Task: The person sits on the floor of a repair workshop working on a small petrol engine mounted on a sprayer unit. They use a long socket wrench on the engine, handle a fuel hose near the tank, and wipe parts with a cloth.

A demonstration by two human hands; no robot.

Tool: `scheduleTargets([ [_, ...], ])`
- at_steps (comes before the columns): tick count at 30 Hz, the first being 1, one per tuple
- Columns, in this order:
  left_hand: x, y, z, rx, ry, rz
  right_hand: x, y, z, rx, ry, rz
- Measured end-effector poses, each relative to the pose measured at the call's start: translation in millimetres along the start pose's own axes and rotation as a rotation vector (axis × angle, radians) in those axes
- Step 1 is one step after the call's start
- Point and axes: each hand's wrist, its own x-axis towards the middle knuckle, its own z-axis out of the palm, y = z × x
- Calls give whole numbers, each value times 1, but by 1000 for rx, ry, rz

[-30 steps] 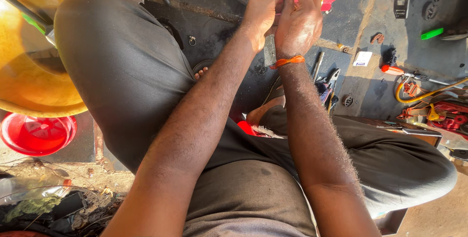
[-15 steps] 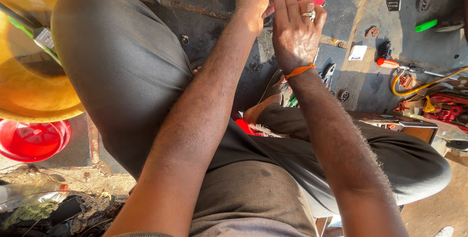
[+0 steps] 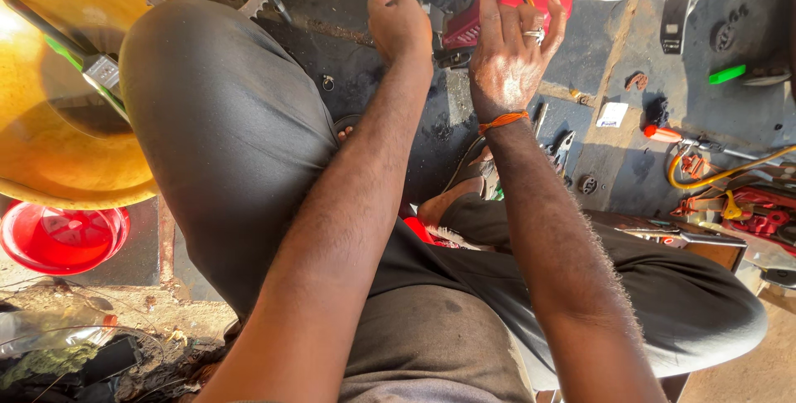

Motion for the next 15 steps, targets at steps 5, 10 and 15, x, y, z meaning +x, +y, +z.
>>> scheduleTargets([
  [5, 37, 12, 6, -275, -321, -287, 14, -15, 1, 26, -30, 72],
  [10, 62, 22, 8, -272, -485, -360, 33, -28, 3, 11, -108, 133],
  [15, 83, 24, 20, -337, -647, -136, 46, -47, 6, 9, -138, 220],
])
